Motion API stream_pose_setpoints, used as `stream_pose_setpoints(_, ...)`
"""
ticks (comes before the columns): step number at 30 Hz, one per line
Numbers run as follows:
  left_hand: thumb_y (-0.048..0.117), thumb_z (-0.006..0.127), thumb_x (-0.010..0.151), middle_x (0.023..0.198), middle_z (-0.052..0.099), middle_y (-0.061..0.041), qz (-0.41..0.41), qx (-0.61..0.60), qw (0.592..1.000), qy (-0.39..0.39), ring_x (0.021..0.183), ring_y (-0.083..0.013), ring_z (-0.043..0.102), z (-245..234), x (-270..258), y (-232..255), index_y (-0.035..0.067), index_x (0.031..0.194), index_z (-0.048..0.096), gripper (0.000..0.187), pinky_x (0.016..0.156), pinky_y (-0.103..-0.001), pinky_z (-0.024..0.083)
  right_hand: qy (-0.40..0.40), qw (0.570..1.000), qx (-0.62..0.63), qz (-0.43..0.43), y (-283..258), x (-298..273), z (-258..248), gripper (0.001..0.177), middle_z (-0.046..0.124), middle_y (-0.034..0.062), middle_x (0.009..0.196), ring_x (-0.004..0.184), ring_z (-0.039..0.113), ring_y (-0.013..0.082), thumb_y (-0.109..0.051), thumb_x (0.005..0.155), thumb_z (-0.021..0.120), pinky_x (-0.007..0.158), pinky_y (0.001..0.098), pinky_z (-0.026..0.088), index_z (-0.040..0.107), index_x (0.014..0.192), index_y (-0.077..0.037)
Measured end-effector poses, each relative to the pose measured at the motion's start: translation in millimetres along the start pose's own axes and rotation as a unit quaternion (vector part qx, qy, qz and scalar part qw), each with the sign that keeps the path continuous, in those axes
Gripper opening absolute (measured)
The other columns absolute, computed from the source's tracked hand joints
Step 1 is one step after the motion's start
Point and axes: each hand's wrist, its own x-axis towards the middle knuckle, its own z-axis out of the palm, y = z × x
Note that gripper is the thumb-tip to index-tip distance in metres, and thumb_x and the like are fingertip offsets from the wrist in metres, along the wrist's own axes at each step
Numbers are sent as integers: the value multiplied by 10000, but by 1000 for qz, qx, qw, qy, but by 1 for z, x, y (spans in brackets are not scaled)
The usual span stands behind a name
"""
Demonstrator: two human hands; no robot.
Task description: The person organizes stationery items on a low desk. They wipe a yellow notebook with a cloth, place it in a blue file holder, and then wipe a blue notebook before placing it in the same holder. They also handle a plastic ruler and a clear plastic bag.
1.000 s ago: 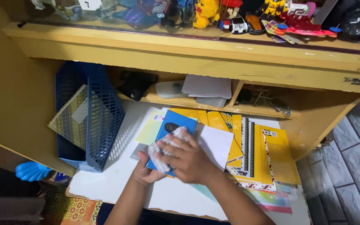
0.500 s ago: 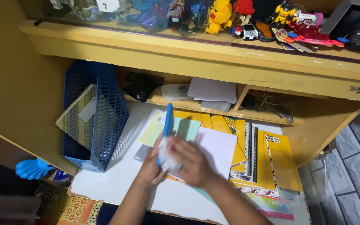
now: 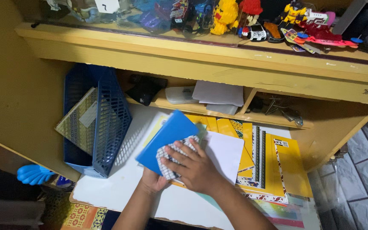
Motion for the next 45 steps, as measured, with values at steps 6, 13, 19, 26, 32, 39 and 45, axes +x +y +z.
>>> stream_pose_setpoints(6,604,428,1049,1515,507,-205,-37,-54,985,-157,1284,-404,607,-24,-5,1,66,1580,364,758,936,-607,557,27,994,-72,76,11,3,-3,560,509,61,1565,1480,412,325,-260,851,720,1238,590,209,635,1404,-233)
stream_pose_setpoints(13,688,505,869,1548,475,-192,-81,-36,995,-46,1348,-404,554,-32,-6,-1,120,1577,337,923,1046,-616,512,18,999,18,25,5,1,0,648,464,156,1557,1461,384,383,-354,832,755,1204,620,186,592,1428,-156)
stream_pose_setpoints(19,532,701,799,1552,480,-184,-90,21,992,-89,1366,-349,554,-41,-10,0,104,1570,335,955,1100,-548,481,21,1000,0,-11,-1,-5,3,627,489,80,1588,1491,422,331,-207,832,708,1247,601,209,597,1449,-223)
stream_pose_setpoints(26,479,841,848,1479,528,-274,-169,13,959,-226,1339,-426,597,-47,-6,-2,-23,1614,300,1063,1031,-526,533,110,989,-16,99,23,-2,-11,602,468,160,1574,1469,413,406,-189,837,691,1228,623,249,597,1430,-158)
stream_pose_setpoints(32,129,855,773,1562,462,-205,-64,69,993,-65,1362,-328,566,-8,-4,2,52,1618,232,1052,1107,-485,489,128,991,22,-12,3,-5,-8,535,519,163,1529,1436,494,380,-187,868,711,1207,598,363,621,1394,-144)
stream_pose_setpoints(39,-23,780,708,1463,519,-101,48,178,983,13,1296,-233,555,-2,1,7,190,1624,229,1090,1100,-402,449,248,955,92,136,27,-4,-22,502,633,185,1454,1393,622,365,2,867,609,1203,484,491,619,1369,21)
stream_pose_setpoints(45,-69,691,690,1330,640,-146,-21,169,985,30,1194,-272,656,-34,1,2,62,1533,383,907,1015,-426,545,52,999,9,8,8,13,-30,520,684,108,1348,1263,627,341,-86,707,665,1085,572,418,727,1220,-139)
